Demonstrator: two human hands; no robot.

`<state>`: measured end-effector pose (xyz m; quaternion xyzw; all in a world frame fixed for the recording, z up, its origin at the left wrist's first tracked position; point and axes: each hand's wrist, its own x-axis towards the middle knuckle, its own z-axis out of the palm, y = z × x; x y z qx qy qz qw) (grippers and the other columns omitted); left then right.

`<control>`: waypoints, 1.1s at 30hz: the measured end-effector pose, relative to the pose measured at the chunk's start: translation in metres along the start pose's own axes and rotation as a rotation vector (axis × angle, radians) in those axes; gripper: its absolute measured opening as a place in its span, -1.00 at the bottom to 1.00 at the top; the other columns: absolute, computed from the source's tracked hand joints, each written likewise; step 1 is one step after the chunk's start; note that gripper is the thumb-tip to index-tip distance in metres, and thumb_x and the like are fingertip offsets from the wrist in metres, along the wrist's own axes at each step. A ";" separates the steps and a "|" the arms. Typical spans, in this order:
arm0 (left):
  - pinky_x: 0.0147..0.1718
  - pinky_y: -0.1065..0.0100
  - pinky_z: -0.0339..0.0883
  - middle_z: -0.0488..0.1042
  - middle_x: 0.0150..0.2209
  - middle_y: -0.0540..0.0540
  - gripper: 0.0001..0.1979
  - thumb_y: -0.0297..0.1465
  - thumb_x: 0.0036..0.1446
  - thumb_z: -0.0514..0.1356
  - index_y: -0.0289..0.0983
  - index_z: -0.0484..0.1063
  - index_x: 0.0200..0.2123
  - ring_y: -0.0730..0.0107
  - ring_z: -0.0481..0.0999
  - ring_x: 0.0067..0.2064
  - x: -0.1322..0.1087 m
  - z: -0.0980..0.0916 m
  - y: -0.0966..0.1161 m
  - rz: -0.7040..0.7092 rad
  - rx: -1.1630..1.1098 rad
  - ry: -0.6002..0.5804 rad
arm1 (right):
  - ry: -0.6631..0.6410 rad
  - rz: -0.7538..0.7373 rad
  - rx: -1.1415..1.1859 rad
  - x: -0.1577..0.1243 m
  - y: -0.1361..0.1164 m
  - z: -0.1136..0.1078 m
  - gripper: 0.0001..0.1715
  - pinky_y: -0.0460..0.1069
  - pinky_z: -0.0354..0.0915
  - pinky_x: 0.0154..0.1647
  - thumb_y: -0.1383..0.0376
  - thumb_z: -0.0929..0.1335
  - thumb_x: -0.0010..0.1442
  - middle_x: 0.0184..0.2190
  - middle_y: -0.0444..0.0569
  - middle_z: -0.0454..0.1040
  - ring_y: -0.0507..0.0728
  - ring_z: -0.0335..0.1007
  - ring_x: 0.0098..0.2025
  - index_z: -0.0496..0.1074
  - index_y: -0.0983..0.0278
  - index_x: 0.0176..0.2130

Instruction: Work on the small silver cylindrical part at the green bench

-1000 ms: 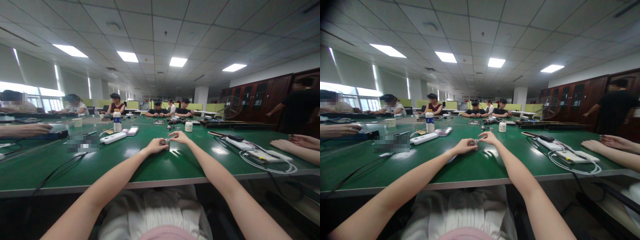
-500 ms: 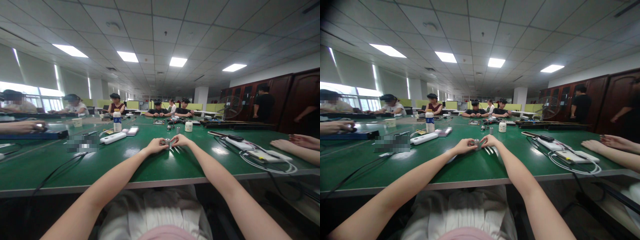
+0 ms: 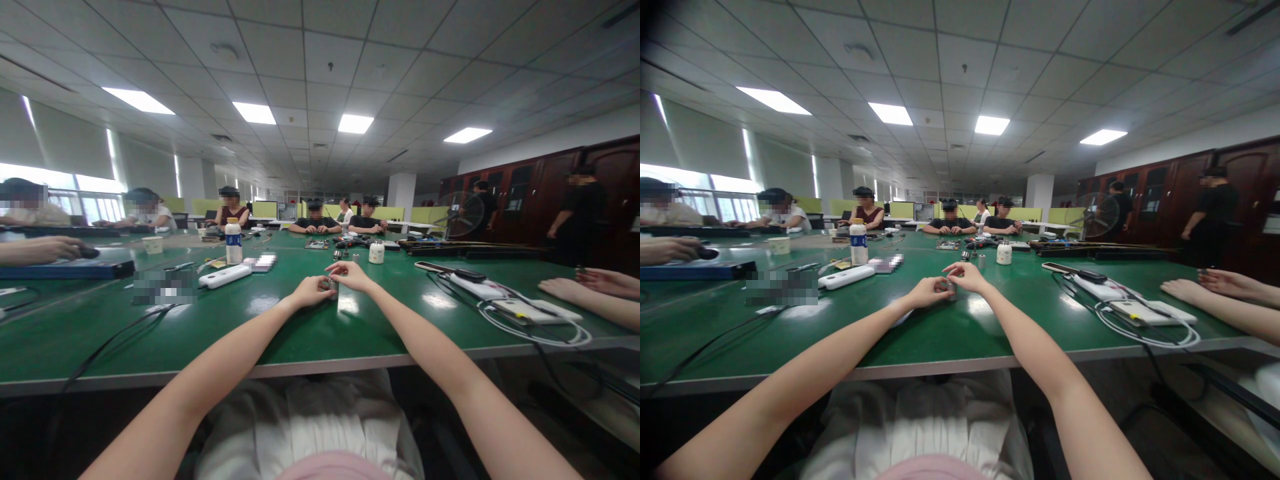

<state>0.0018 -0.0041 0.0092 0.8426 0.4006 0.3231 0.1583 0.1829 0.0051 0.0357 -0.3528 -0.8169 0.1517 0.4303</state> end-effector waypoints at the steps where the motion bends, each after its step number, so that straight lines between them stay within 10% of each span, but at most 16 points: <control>1: -0.20 0.33 0.40 0.62 -0.26 -0.14 -0.56 -0.18 0.00 0.27 -0.33 0.47 -0.09 0.16 0.60 -0.19 0.000 0.000 0.000 -0.001 -0.002 -0.002 | 0.002 -0.010 -0.006 -0.001 -0.001 0.001 -0.68 -0.06 0.39 -0.18 0.51 0.37 0.04 -0.38 -0.07 0.59 0.06 0.53 -0.29 0.54 0.28 -0.18; 24: -0.21 0.35 0.40 0.63 -0.29 -0.11 -0.56 -0.17 0.00 0.26 -0.31 0.46 -0.09 0.17 0.61 -0.21 -0.001 -0.001 0.001 0.013 -0.007 -0.008 | -0.017 -0.080 -0.125 -0.003 -0.003 -0.001 -0.62 -0.07 0.34 -0.19 0.57 0.32 0.03 -0.41 -0.12 0.56 0.03 0.46 -0.32 0.56 0.25 -0.20; 33: -0.19 0.31 0.39 0.62 -0.25 -0.15 -0.49 -0.17 0.00 0.26 -0.34 0.45 -0.02 0.10 0.60 -0.17 -0.001 -0.001 0.000 0.012 0.019 0.006 | 0.075 -0.001 -0.115 -0.002 0.005 0.002 -0.72 -0.06 0.35 -0.31 0.31 0.45 0.03 -0.48 -0.09 0.53 0.06 0.45 -0.41 0.54 0.28 -0.18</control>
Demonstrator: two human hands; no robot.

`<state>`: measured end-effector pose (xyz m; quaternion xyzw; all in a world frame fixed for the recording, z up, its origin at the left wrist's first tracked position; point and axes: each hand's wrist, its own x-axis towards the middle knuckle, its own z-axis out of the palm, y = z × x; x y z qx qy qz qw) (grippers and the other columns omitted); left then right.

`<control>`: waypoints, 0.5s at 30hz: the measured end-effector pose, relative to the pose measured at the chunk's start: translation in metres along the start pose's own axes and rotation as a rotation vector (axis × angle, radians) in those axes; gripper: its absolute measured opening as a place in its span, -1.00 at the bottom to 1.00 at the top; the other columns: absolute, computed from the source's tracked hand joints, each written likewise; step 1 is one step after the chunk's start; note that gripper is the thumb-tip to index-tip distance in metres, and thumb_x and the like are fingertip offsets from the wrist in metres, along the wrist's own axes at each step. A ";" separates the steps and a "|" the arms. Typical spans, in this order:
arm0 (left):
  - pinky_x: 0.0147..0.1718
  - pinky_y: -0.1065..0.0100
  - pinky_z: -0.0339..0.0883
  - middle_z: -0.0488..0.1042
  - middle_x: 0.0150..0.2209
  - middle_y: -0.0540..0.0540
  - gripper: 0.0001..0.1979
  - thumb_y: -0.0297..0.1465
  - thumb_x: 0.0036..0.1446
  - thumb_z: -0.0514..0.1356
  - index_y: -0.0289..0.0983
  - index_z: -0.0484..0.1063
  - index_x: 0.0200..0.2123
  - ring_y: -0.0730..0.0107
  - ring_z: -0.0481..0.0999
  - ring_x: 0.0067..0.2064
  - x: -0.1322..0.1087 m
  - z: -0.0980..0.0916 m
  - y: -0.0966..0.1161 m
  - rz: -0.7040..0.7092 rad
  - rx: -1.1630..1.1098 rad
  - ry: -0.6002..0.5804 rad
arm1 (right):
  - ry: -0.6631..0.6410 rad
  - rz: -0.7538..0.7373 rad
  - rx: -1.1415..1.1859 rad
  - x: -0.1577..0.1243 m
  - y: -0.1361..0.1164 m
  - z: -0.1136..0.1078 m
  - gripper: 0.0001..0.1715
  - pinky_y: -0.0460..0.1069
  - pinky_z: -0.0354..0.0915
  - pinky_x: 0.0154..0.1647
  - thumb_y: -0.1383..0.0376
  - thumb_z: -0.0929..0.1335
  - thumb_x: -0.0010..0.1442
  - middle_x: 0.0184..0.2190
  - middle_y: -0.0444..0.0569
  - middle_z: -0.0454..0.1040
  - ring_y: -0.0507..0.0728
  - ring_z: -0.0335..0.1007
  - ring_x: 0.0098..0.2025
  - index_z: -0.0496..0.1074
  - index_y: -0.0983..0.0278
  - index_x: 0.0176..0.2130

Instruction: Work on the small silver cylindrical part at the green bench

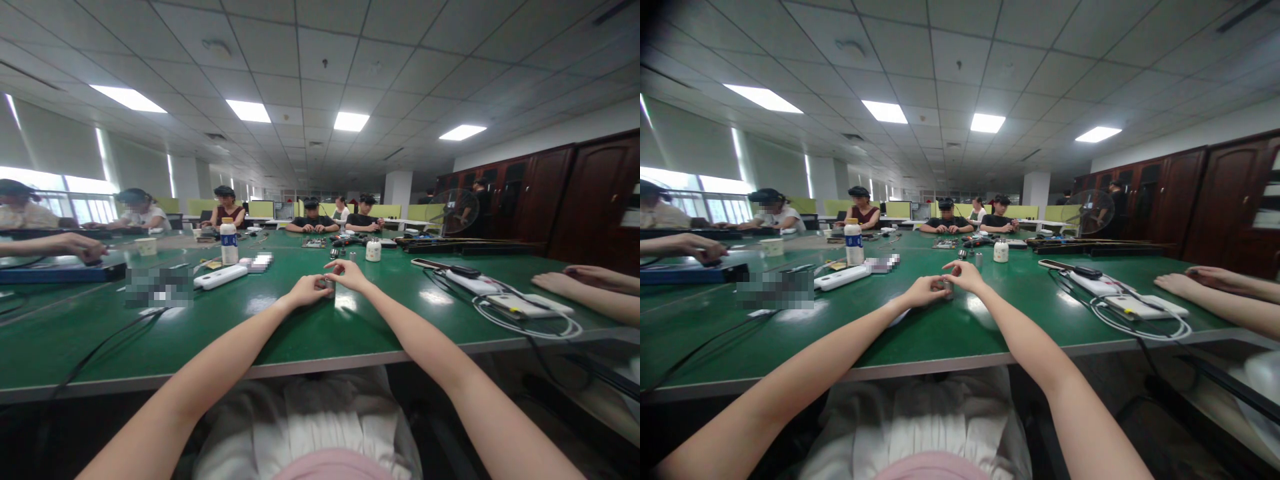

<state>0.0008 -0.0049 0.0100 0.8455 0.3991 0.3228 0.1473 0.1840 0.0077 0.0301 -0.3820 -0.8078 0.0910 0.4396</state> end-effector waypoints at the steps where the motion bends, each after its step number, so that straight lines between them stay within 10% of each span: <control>1: -0.19 0.31 0.39 0.62 -0.25 -0.15 -0.48 -0.16 0.00 0.26 -0.34 0.45 -0.01 0.10 0.60 -0.17 0.000 0.000 0.000 0.002 0.002 0.000 | 0.009 0.010 0.006 0.000 0.001 0.001 -0.71 -0.06 0.36 -0.30 0.29 0.46 0.03 -0.46 -0.08 0.54 0.06 0.46 -0.40 0.53 0.29 -0.18; 15: -0.18 0.33 0.41 0.62 -0.24 -0.13 -0.52 -0.15 -0.01 0.27 -0.30 0.47 -0.06 0.16 0.61 -0.19 0.001 0.000 -0.001 -0.004 -0.024 -0.007 | 0.017 0.084 0.020 0.002 -0.003 -0.010 -0.76 -0.11 0.31 -0.44 0.30 0.46 0.01 -0.55 -0.09 0.55 0.05 0.46 -0.49 0.58 0.30 -0.24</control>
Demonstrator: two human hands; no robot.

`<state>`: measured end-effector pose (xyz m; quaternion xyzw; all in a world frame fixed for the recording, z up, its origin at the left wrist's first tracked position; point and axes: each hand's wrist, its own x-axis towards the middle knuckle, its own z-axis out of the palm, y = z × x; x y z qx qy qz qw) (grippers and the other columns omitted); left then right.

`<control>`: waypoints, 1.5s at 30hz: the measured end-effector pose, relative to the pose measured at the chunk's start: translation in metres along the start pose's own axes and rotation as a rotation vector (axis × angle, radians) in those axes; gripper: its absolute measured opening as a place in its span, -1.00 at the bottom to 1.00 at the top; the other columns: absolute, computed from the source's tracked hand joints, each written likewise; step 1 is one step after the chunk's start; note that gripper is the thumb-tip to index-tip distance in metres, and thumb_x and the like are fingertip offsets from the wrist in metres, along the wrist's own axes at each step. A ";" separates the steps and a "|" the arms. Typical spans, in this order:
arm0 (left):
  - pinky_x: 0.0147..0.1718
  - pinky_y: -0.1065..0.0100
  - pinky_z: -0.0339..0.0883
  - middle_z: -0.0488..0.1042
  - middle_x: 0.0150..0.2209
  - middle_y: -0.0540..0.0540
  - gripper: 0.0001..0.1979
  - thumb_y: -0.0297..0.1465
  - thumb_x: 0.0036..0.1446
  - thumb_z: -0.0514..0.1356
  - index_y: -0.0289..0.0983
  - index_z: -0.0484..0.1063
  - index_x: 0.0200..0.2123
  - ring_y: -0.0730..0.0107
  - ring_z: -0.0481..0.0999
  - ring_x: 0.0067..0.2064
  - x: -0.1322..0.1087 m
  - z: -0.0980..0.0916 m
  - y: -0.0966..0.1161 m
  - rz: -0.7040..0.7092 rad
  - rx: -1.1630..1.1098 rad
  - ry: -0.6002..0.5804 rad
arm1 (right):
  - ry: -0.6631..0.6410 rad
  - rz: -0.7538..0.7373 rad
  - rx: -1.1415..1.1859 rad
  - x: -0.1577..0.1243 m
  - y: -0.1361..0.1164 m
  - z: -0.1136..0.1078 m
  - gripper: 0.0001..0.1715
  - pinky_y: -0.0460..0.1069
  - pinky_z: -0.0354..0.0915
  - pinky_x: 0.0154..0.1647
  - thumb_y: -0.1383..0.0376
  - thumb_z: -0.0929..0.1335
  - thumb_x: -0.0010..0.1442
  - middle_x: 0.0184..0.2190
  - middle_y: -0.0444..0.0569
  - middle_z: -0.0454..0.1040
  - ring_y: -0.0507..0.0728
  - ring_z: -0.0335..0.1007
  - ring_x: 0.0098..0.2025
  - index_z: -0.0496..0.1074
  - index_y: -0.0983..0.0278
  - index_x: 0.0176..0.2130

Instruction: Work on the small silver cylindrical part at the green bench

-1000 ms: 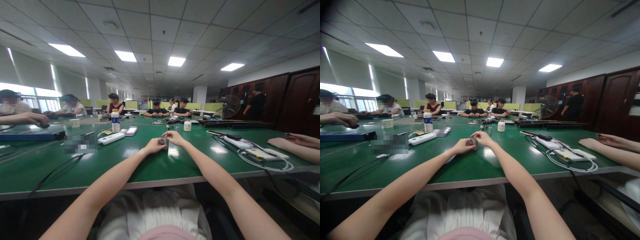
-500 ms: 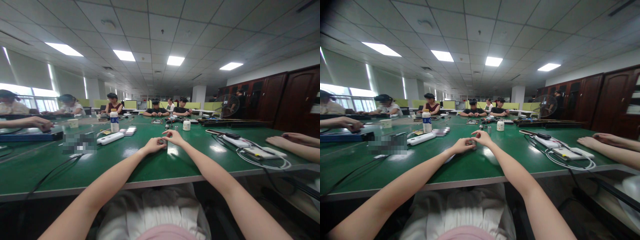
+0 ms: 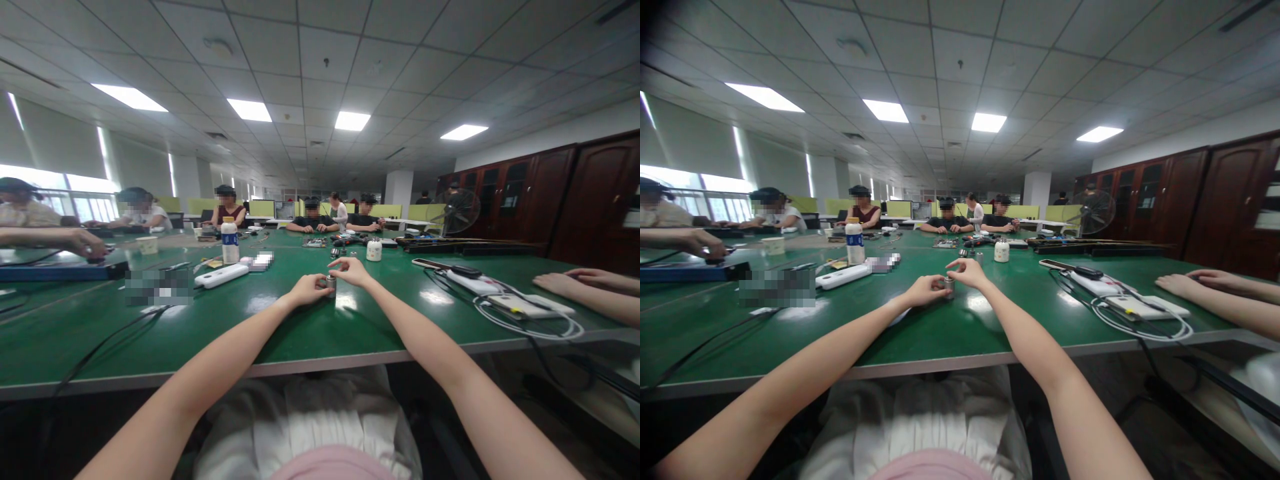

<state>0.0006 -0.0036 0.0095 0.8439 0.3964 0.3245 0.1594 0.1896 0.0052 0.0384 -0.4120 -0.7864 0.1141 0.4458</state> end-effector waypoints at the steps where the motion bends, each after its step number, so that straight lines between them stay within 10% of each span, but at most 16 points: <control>1: -0.18 0.33 0.41 0.62 -0.24 -0.13 -0.52 -0.15 -0.01 0.27 -0.30 0.47 -0.06 0.15 0.61 -0.20 0.000 0.000 0.000 -0.002 0.001 0.002 | 0.003 0.005 -0.003 0.000 0.001 -0.001 -0.76 -0.12 0.30 -0.46 0.29 0.46 0.01 -0.56 -0.09 0.55 0.05 0.45 -0.50 0.58 0.30 -0.24; 17: -0.16 0.32 0.40 0.62 -0.24 -0.15 -0.52 -0.15 -0.01 0.27 -0.31 0.47 -0.06 0.15 0.60 -0.17 -0.001 -0.001 0.003 -0.012 0.029 0.009 | -0.004 0.048 0.026 0.005 0.013 -0.003 -0.69 -0.07 0.41 -0.24 0.30 0.44 0.07 -0.34 0.00 0.61 0.10 0.55 -0.27 0.52 0.30 -0.13; 29: -0.17 0.28 0.42 0.62 -0.23 -0.18 -0.48 -0.11 -0.05 0.29 -0.30 0.48 -0.06 0.08 0.58 -0.14 0.000 0.000 0.000 -0.021 0.035 0.030 | -0.319 0.208 -0.021 -0.001 0.044 -0.012 -0.67 -0.15 0.41 -0.45 0.51 0.55 -0.26 -0.59 -0.14 0.57 0.08 0.54 -0.50 0.61 0.26 -0.39; 45: -0.17 0.30 0.40 0.62 -0.26 -0.14 -0.52 -0.13 -0.04 0.28 -0.28 0.49 -0.08 0.12 0.59 -0.17 0.000 -0.001 0.001 -0.020 0.045 0.029 | -0.045 0.009 0.050 0.005 0.015 0.006 -0.66 -0.08 0.41 -0.25 0.40 0.40 0.09 -0.36 -0.04 0.59 0.05 0.51 -0.33 0.50 0.29 -0.08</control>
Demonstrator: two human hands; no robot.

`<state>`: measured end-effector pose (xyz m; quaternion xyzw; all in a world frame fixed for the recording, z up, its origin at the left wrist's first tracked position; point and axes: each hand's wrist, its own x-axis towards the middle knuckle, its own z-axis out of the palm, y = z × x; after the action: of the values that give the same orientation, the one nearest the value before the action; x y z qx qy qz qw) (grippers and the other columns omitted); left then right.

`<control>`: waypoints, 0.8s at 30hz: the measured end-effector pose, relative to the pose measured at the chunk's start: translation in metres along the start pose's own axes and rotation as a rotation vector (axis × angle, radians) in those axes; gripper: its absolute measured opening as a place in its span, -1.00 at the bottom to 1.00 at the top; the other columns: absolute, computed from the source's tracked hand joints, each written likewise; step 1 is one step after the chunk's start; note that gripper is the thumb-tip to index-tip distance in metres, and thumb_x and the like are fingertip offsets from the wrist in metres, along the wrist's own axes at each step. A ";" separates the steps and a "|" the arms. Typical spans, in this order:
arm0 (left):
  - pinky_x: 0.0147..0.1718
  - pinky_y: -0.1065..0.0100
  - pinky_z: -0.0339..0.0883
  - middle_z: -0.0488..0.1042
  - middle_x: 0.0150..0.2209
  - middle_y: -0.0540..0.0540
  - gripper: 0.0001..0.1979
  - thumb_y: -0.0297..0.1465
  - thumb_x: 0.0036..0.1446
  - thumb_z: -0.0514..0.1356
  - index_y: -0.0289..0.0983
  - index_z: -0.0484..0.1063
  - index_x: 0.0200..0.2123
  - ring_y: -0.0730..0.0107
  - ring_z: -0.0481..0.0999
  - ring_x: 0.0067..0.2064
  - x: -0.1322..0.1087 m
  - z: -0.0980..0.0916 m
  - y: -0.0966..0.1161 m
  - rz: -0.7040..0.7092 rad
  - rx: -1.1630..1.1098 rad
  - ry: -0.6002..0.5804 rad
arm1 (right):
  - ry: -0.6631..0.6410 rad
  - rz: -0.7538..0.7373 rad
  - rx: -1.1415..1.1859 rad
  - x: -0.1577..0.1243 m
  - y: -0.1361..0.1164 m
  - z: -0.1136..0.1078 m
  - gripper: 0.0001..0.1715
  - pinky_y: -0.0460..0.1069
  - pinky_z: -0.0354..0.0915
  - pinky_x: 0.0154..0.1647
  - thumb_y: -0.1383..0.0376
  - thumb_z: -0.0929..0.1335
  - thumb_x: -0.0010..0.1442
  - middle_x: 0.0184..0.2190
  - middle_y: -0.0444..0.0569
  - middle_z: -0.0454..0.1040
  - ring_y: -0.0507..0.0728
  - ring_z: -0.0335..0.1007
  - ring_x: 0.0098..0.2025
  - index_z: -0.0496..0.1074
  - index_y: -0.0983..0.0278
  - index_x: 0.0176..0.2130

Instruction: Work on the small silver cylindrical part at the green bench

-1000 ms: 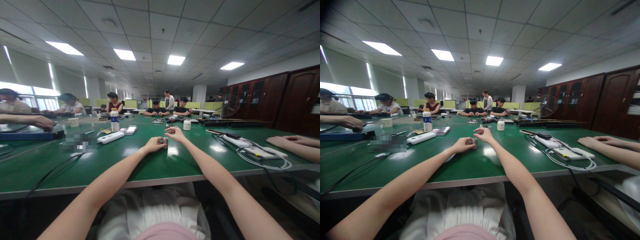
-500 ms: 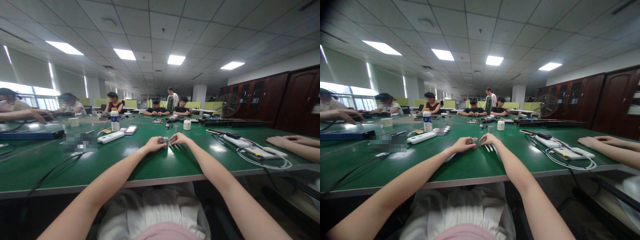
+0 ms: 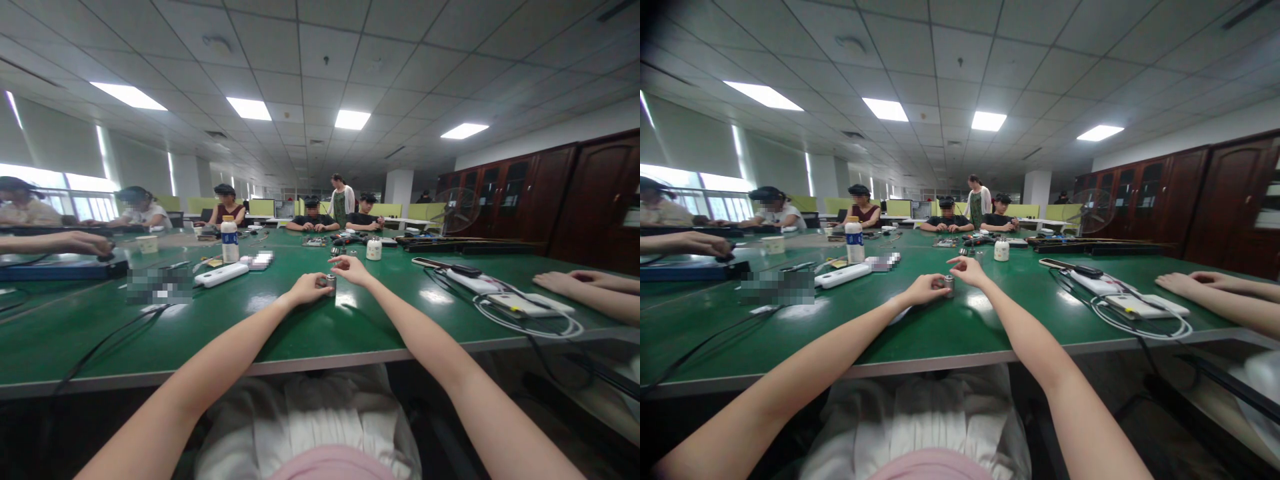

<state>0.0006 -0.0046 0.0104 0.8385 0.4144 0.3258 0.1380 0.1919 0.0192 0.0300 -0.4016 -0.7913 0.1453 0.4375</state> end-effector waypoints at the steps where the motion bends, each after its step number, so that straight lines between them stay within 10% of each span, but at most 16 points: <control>1: -0.18 0.31 0.40 0.62 -0.27 -0.13 -0.53 -0.14 -0.04 0.28 -0.28 0.49 -0.08 0.13 0.59 -0.17 0.000 0.000 0.000 0.000 0.001 -0.002 | -0.012 -0.012 0.014 -0.001 -0.002 0.003 -0.67 -0.08 0.41 -0.26 0.42 0.39 0.09 -0.37 -0.05 0.58 0.04 0.51 -0.34 0.50 0.30 -0.10; 24: -0.19 0.32 0.39 0.62 -0.25 -0.15 -0.53 -0.13 -0.01 0.25 -0.31 0.47 -0.09 0.12 0.60 -0.18 -0.001 -0.002 0.002 0.022 -0.009 -0.034 | 0.000 -0.089 -0.044 -0.006 -0.016 0.000 -0.73 -0.09 0.35 -0.28 0.41 0.40 0.05 -0.45 -0.10 0.56 0.04 0.46 -0.38 0.55 0.27 -0.18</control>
<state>0.0005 -0.0065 0.0122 0.8477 0.4015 0.3150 0.1452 0.1860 0.0042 0.0359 -0.3754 -0.8114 0.1085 0.4347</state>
